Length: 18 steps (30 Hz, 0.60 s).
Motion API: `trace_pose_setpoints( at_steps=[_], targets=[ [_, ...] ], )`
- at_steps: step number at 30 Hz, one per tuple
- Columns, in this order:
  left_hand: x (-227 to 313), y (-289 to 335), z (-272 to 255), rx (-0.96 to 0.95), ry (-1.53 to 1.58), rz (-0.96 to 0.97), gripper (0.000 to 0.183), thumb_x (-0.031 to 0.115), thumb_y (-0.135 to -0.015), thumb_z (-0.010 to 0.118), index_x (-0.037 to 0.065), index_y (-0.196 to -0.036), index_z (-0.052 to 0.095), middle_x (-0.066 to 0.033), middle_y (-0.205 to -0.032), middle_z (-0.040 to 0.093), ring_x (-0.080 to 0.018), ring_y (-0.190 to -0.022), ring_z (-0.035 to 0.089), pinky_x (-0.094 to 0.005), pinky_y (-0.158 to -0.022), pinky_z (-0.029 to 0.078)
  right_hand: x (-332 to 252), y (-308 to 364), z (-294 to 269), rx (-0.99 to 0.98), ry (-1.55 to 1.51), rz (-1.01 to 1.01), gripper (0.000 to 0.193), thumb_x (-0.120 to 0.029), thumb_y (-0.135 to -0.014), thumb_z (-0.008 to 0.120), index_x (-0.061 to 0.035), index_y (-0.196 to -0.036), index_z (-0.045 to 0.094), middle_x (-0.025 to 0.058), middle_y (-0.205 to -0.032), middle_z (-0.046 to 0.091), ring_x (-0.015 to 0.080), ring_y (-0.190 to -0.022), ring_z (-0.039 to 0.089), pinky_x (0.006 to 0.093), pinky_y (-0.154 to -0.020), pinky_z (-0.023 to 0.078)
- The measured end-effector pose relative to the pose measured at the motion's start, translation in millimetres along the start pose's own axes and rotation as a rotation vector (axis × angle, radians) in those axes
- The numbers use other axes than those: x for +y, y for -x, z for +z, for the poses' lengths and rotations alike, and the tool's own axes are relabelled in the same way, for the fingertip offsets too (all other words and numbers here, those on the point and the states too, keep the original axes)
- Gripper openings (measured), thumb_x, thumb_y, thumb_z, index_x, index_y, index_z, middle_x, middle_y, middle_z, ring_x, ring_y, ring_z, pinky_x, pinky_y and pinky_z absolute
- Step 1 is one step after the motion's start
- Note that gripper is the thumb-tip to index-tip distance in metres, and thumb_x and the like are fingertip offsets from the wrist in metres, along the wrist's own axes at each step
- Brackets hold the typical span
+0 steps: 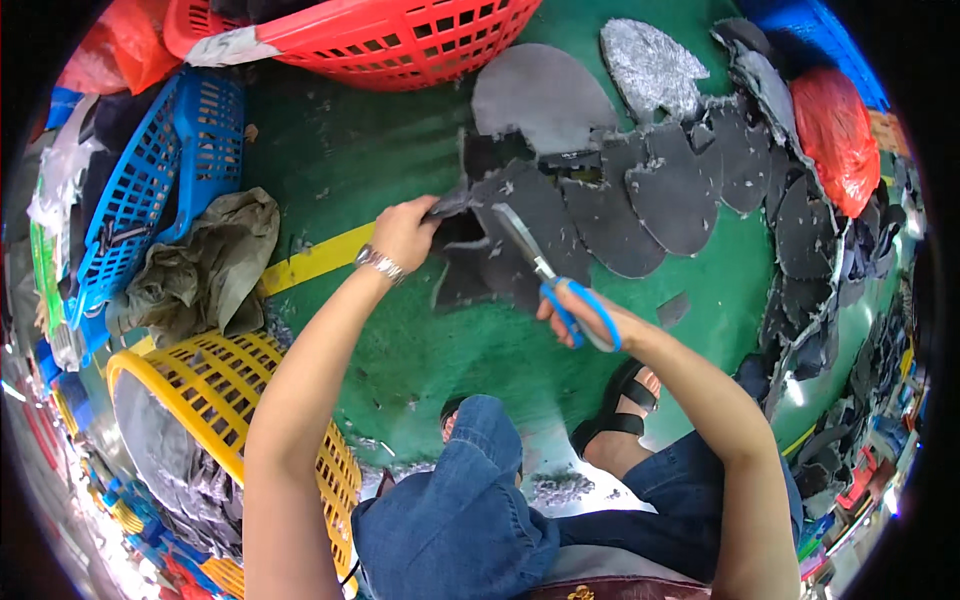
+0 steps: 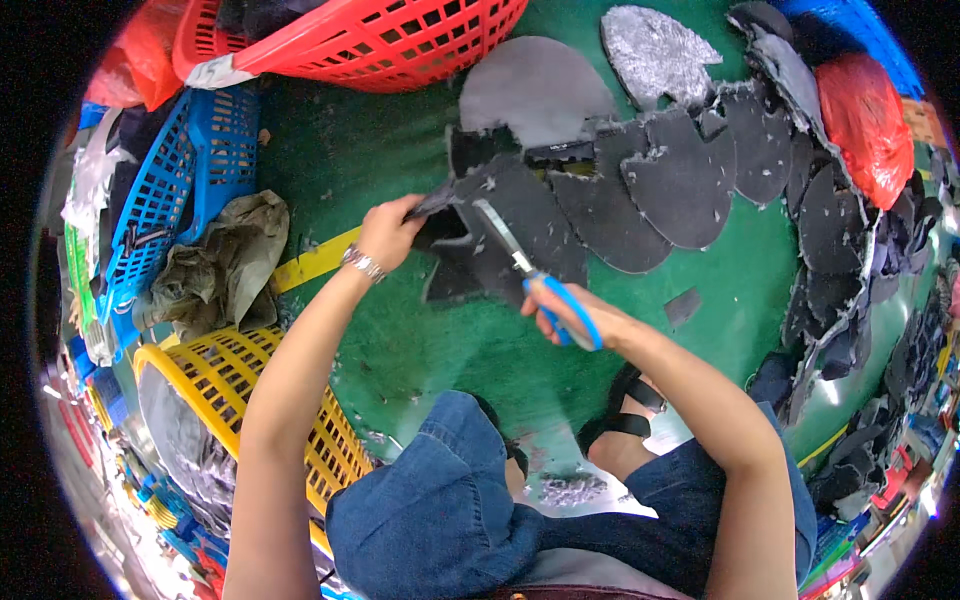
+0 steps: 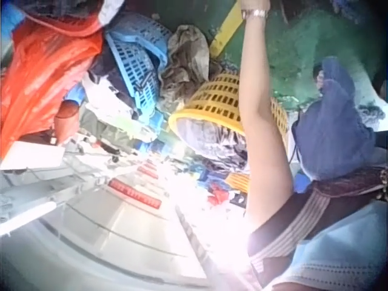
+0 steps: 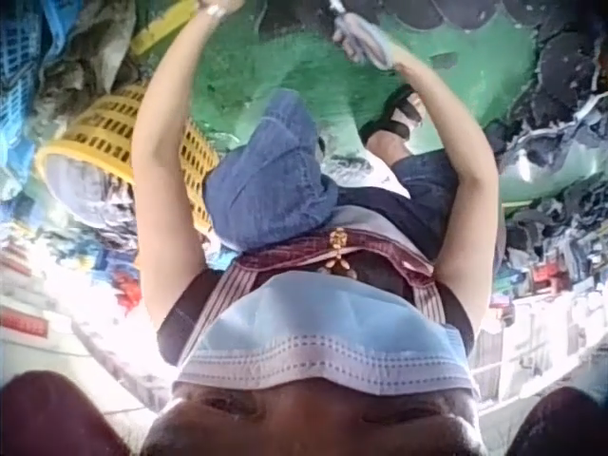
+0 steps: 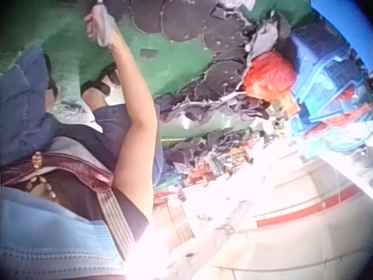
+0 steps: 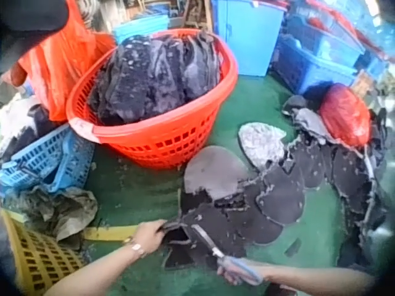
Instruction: Trim excess foam and fabric material from shoe components using scissors.
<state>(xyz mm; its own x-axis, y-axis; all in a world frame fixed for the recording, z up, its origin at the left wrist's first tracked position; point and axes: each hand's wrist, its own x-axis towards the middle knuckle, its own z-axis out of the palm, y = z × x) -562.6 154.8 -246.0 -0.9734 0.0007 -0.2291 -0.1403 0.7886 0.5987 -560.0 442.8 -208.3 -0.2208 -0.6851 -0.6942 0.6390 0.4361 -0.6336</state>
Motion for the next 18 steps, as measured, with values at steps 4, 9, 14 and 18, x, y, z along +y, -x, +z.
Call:
trace_pose_setpoints(
  at_steps=[4,9,14,18],
  targets=[
    [1.3,32.0,-15.2,-0.12,-0.036,-0.091,0.018,0.015,-0.074,0.055,0.008,-0.09,0.059,-0.0181,-0.078,0.059,-0.0363,-0.073,0.056,-0.044,-0.067,0.045,-3.2,-24.6,33.4,-0.062,0.1,0.026,0.054,-0.054,-0.086,0.035,-0.0027,-0.087,0.049,0.0026,-0.063,0.047,0.0108,-0.058,0.047,0.0241,-0.054,0.039],
    [-0.2,51.8,-12.3,-0.106,-0.135,-0.089,0.014,0.014,-0.074,0.055,0.005,-0.084,0.058,-0.0182,-0.075,0.059,-0.035,-0.073,0.057,-0.0441,-0.067,0.045,-0.5,-36.4,58.4,0.03,-0.052,0.125,0.052,-0.054,-0.086,0.034,-0.0047,-0.082,0.049,0.0018,-0.059,0.045,0.0095,-0.052,0.045,0.0229,-0.048,0.038],
    [4.1,61.4,-13.7,-0.098,-0.198,-0.165,0.014,0.014,-0.074,0.053,0.004,-0.081,0.058,-0.019,-0.074,0.059,-0.036,-0.072,0.057,-0.0458,-0.068,0.046,-5.6,-32.8,82.0,0.103,-0.129,0.126,0.056,-0.058,-0.083,0.035,-0.0046,-0.077,0.048,0.0012,-0.057,0.045,0.0094,-0.048,0.044,0.0225,-0.044,0.037],
    [-10.7,64.4,-27.2,-0.077,-0.409,-0.146,0.015,0.011,-0.072,0.052,0.004,-0.083,0.059,-0.0185,-0.075,0.06,-0.036,-0.074,0.058,-0.0447,-0.069,0.047,-10.5,-25.4,79.4,0.168,-0.11,0.176,0.057,-0.061,-0.081,0.038,-0.0043,-0.079,0.049,0.0002,-0.058,0.044,0.0092,-0.051,0.045,0.0224,-0.046,0.037]
  ],
)
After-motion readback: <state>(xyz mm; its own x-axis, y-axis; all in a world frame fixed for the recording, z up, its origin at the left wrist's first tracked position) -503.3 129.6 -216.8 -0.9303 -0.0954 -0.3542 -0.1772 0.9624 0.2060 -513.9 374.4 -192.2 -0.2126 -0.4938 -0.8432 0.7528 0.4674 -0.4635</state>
